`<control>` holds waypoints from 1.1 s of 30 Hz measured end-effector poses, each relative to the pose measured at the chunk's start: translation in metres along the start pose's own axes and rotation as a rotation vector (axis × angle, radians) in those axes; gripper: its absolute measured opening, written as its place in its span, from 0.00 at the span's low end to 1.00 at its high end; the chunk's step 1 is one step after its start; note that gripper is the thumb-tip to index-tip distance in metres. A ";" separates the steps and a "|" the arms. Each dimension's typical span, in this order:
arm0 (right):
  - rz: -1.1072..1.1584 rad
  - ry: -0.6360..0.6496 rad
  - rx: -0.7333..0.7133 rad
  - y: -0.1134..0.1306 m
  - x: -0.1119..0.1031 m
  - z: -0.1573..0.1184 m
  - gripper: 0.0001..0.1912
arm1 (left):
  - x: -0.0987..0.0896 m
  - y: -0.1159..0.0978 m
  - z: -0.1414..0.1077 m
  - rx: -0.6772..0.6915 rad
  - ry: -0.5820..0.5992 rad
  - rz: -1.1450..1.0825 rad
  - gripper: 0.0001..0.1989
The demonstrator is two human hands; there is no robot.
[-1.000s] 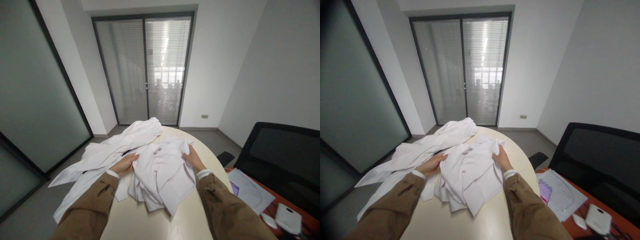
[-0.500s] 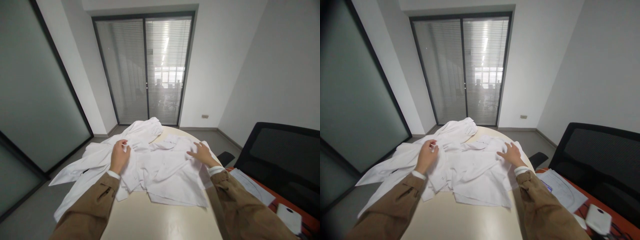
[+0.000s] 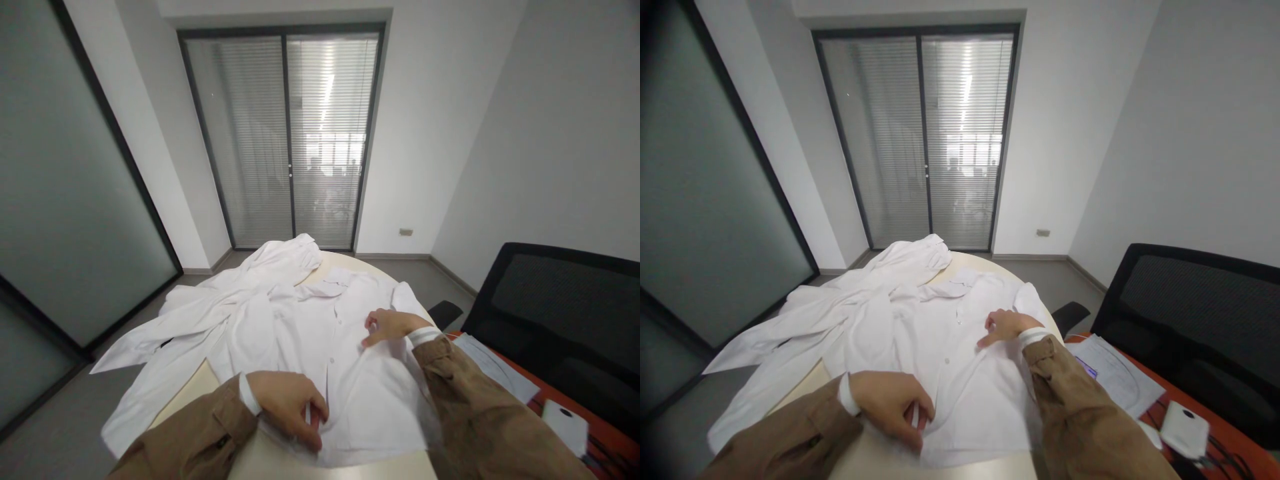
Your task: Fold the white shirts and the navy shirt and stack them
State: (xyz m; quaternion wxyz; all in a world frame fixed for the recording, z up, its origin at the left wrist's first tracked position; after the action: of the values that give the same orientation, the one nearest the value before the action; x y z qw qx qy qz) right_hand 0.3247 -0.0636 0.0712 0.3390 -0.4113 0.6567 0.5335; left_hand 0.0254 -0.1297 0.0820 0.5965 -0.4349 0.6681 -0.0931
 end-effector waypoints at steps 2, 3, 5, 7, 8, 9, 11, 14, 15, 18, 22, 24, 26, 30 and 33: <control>0.031 -0.104 0.026 0.005 -0.004 0.003 0.36 | 0.006 -0.006 -0.001 -0.042 0.193 -0.173 0.20; 0.026 -0.161 0.003 0.008 -0.003 0.004 0.37 | 0.006 -0.006 -0.001 -0.063 0.266 -0.254 0.21; -0.021 -0.229 -0.064 0.014 0.003 0.005 0.50 | -0.004 -0.002 0.005 -0.073 0.252 -0.343 0.19; -0.083 -0.166 -0.089 0.018 0.016 0.005 0.66 | -0.025 0.012 0.014 -0.043 -0.051 -0.273 0.19; -0.111 -0.093 -0.080 0.018 0.023 0.005 0.71 | -0.037 0.021 0.018 -0.032 -0.289 -0.176 0.20; -0.134 -0.015 -0.068 0.018 0.029 0.004 0.74 | -0.048 0.031 0.020 -0.032 -0.525 -0.078 0.21; -0.160 0.095 -0.058 0.017 0.037 0.002 0.78 | -0.054 0.048 0.022 -0.056 -0.655 0.134 0.36; -0.190 0.103 -0.058 0.019 0.033 0.000 0.81 | -0.044 0.066 0.019 -0.207 -0.463 0.268 0.49; -0.196 0.095 -0.059 0.019 0.030 0.001 0.80 | -0.041 0.067 0.016 -0.230 -0.407 0.273 0.49; -0.156 0.064 -0.063 0.023 0.018 0.004 0.65 | -0.043 0.056 0.008 -0.206 -0.345 0.235 0.34; -0.100 -0.071 -0.090 0.032 0.010 0.013 0.41 | -0.071 0.050 0.014 -0.214 -0.529 0.203 0.20; -0.101 -0.130 -0.118 0.039 0.013 0.017 0.46 | -0.088 0.061 0.022 -0.258 -0.736 0.265 0.19; -0.095 -0.147 -0.122 0.043 0.019 0.022 0.56 | -0.098 0.080 0.034 -0.296 -0.844 0.318 0.19; -0.104 -0.022 -0.015 0.039 0.031 0.033 0.69 | -0.093 0.120 0.064 -0.244 -0.693 0.383 0.23; -0.117 0.020 0.037 0.032 0.035 0.045 0.71 | -0.083 0.139 0.080 -0.267 -0.647 0.456 0.28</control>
State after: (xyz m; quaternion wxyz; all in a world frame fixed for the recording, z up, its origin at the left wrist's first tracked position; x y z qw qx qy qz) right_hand 0.2808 -0.0228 0.0450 0.3706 -0.4481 0.6445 0.4965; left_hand 0.0233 0.0431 0.0304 0.7193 -0.3561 0.5317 0.2703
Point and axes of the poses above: each hand's wrist, its own z-axis towards the middle knuckle, its own x-axis out of the palm, y = z × x, the point moved 3 cm from there along z, towards the middle knuckle, and after that the axes turned 12 degrees about -y, right-handed, at the moved point
